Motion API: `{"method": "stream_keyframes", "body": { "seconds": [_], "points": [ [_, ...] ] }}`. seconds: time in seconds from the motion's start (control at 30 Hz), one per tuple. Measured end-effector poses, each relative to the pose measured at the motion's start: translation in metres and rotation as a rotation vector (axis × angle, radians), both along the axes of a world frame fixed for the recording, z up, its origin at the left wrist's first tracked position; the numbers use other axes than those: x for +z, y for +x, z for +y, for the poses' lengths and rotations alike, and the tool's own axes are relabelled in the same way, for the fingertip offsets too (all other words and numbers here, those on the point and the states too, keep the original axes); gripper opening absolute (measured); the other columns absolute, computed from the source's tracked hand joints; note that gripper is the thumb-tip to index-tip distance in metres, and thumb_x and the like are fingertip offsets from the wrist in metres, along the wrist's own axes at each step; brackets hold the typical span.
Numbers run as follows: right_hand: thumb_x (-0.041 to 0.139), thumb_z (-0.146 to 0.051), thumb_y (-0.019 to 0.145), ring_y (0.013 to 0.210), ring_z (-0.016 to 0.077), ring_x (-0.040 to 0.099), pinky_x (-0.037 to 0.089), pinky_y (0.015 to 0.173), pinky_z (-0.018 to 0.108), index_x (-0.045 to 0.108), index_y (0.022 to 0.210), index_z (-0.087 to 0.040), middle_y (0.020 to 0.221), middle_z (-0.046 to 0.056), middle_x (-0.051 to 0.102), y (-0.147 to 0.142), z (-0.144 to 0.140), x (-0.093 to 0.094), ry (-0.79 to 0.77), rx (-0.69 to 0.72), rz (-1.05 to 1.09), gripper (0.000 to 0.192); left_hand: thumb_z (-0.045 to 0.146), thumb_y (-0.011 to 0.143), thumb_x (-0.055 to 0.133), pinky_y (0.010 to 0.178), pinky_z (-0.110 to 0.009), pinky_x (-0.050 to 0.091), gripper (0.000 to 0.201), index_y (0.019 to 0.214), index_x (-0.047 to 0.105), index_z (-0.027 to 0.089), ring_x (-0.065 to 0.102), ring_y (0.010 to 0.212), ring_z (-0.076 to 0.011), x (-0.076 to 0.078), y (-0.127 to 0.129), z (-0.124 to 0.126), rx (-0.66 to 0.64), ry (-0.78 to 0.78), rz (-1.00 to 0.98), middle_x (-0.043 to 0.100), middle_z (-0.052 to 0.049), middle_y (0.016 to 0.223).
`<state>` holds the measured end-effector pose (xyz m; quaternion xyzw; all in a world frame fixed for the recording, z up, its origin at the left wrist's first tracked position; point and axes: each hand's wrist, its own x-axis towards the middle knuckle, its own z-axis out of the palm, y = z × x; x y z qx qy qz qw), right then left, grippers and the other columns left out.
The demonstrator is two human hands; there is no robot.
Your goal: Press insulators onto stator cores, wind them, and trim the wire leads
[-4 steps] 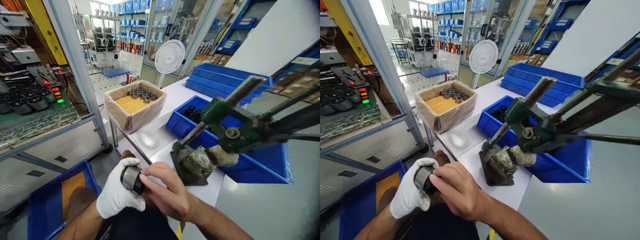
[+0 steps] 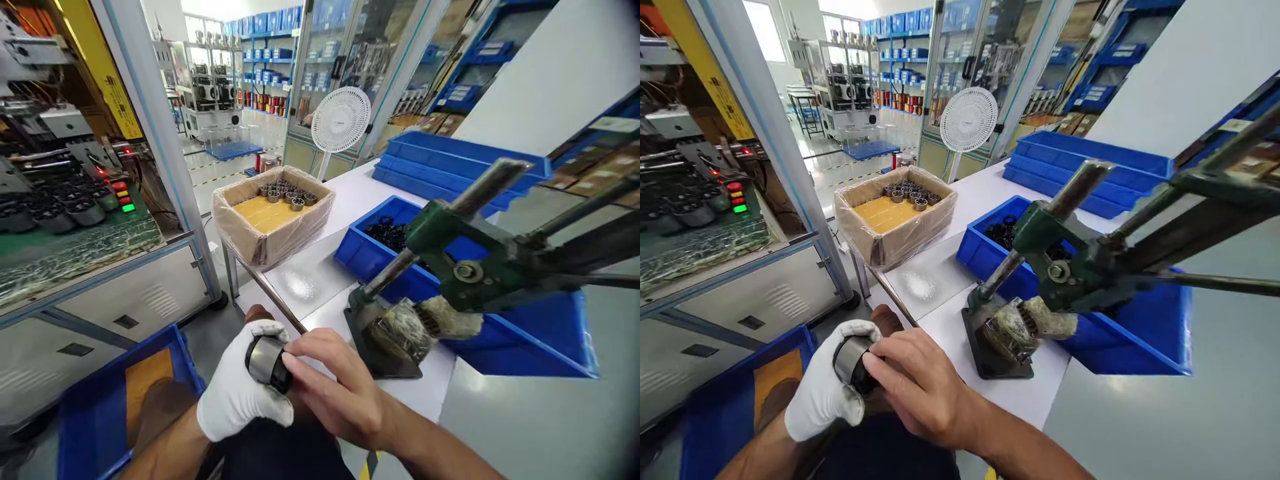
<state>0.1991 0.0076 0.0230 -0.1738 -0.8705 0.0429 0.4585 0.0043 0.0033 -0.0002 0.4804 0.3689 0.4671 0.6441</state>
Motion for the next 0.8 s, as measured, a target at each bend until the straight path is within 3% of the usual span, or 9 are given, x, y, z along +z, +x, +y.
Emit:
{"method": "stream_keyframes", "body": {
  "seconds": [0.23, 0.37, 0.47, 0.57, 0.67, 0.73, 0.8],
  "points": [
    [0.055, 0.008, 0.082, 0.115, 0.0252, 0.053, 0.052, 0.090, 0.039, 0.055, 0.130, -0.001, 0.120, 0.019, 0.054, 0.000, 0.000, -0.015, 0.007, 0.019, -0.042, 0.048, 0.029, 0.026, 0.100, 0.086, -0.035, 0.050, 0.093, 0.109, 0.059, 0.019, 0.061, 0.091, -0.0217, 0.007, 0.001, -0.007, -0.043, -0.081, -0.080, 0.065, -0.006, 0.105],
    [0.056, 0.004, 0.085, 0.112, 0.0214, 0.057, 0.053, 0.090, 0.032, 0.056, 0.133, -0.007, 0.116, 0.017, 0.057, -0.002, 0.003, -0.017, 0.006, 0.007, -0.025, 0.049, 0.028, 0.045, 0.095, 0.085, -0.034, 0.049, 0.079, 0.114, 0.057, 0.018, 0.059, 0.090, -0.0186, 0.006, 0.002, -0.012, -0.023, -0.018, -0.050, 0.063, -0.005, 0.106],
    [0.060, -0.019, 0.092, 0.110, 0.0228, 0.060, 0.055, 0.089, 0.031, 0.058, 0.133, -0.010, 0.115, 0.016, 0.059, -0.006, 0.007, -0.017, 0.042, 0.001, -0.021, 0.042, 0.032, 0.058, 0.087, 0.085, -0.037, 0.051, 0.064, 0.113, 0.057, 0.018, 0.059, 0.087, -0.0186, 0.003, 0.007, -0.014, 0.059, 0.013, -0.005, 0.063, -0.005, 0.101],
    [0.047, -0.052, 0.099, 0.112, 0.0273, 0.061, 0.056, 0.089, 0.035, 0.058, 0.133, -0.010, 0.117, 0.018, 0.061, -0.014, 0.012, -0.016, 0.093, 0.034, 0.020, 0.055, 0.040, 0.060, 0.086, 0.094, -0.046, 0.052, 0.059, 0.111, 0.062, 0.022, 0.062, 0.101, -0.0281, 0.003, 0.015, -0.016, 0.015, 0.022, -0.002, 0.064, -0.008, 0.106],
    [0.032, -0.055, 0.102, 0.110, 0.0271, 0.062, 0.056, 0.088, 0.036, 0.058, 0.133, -0.011, 0.115, 0.017, 0.063, -0.024, 0.016, -0.014, 0.102, 0.098, 0.041, 0.060, 0.059, 0.072, 0.072, 0.103, -0.048, 0.052, 0.050, 0.116, 0.066, 0.034, 0.055, 0.124, -0.0345, 0.002, 0.027, -0.021, -0.029, 0.039, 0.017, 0.063, -0.008, 0.119],
    [0.032, -0.055, 0.102, 0.105, 0.0260, 0.064, 0.057, 0.085, 0.035, 0.058, 0.133, -0.012, 0.111, 0.016, 0.065, -0.026, 0.019, -0.012, 0.104, 0.151, 0.055, 0.059, 0.065, 0.083, 0.055, 0.105, -0.047, 0.053, 0.048, 0.123, 0.063, 0.039, 0.054, 0.127, -0.0334, 0.001, 0.035, -0.024, -0.021, 0.070, 0.049, 0.064, -0.007, 0.119],
    [0.033, -0.057, 0.101, 0.100, 0.0251, 0.066, 0.057, 0.083, 0.034, 0.058, 0.132, -0.012, 0.108, 0.015, 0.066, -0.023, 0.022, -0.008, 0.109, 0.173, 0.064, 0.060, 0.061, 0.086, 0.050, 0.104, -0.046, 0.055, 0.049, 0.129, 0.060, 0.039, 0.057, 0.125, -0.0326, 0.002, 0.040, -0.021, -0.043, 0.176, 0.106, 0.066, -0.008, 0.114]
  ]
}}
